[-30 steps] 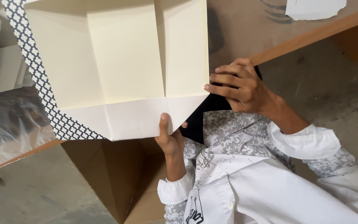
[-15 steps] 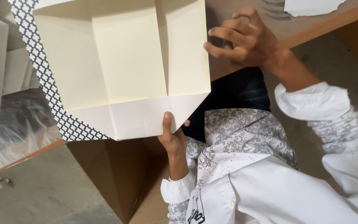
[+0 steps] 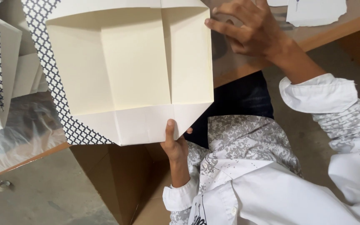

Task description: Assembling and gluing patterned paper boxes on a work table.

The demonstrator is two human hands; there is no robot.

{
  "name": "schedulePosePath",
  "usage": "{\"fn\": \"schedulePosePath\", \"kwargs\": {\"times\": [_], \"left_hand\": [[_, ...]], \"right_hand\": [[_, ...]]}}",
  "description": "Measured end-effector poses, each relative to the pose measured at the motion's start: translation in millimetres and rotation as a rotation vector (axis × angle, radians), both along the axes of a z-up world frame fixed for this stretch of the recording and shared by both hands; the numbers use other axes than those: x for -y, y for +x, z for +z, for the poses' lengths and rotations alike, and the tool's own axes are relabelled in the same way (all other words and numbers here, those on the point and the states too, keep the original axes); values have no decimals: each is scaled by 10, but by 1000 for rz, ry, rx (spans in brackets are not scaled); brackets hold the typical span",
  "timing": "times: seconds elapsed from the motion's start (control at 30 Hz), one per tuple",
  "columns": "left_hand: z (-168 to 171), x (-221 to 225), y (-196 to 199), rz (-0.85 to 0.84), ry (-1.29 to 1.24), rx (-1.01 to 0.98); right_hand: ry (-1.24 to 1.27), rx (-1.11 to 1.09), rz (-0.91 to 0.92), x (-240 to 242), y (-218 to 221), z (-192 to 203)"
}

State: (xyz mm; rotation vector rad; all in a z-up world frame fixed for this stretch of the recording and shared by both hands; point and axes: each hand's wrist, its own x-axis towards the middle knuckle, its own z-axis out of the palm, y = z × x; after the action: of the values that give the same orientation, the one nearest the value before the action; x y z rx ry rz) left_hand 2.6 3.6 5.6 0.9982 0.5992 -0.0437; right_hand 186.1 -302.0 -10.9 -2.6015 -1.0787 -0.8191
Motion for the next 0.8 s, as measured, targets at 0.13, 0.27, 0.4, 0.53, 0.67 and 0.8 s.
{"fn": "schedulePosePath", "kwargs": {"times": [0.13, 0.27, 0.4, 0.53, 0.67, 0.8], "left_hand": [[-65, -52, -57, 5, 12, 5], [-20, -37, -46, 22, 8, -4], [2, -13, -28, 27, -12, 3], [9, -13, -19, 14, -21, -4], [13, 4, 4, 18, -27, -5], [15, 19, 16, -19, -14, 43]], "right_hand": [[50, -129, -16, 6, 31, -213], [143, -225, 33, -75, -76, -258], [334, -352, 138, -259, -489, -231], [421, -393, 173, -454, -957, -30], [482, -483, 242, -459, -1159, -2], [235, -233, 154, -311, -817, -291]]}}
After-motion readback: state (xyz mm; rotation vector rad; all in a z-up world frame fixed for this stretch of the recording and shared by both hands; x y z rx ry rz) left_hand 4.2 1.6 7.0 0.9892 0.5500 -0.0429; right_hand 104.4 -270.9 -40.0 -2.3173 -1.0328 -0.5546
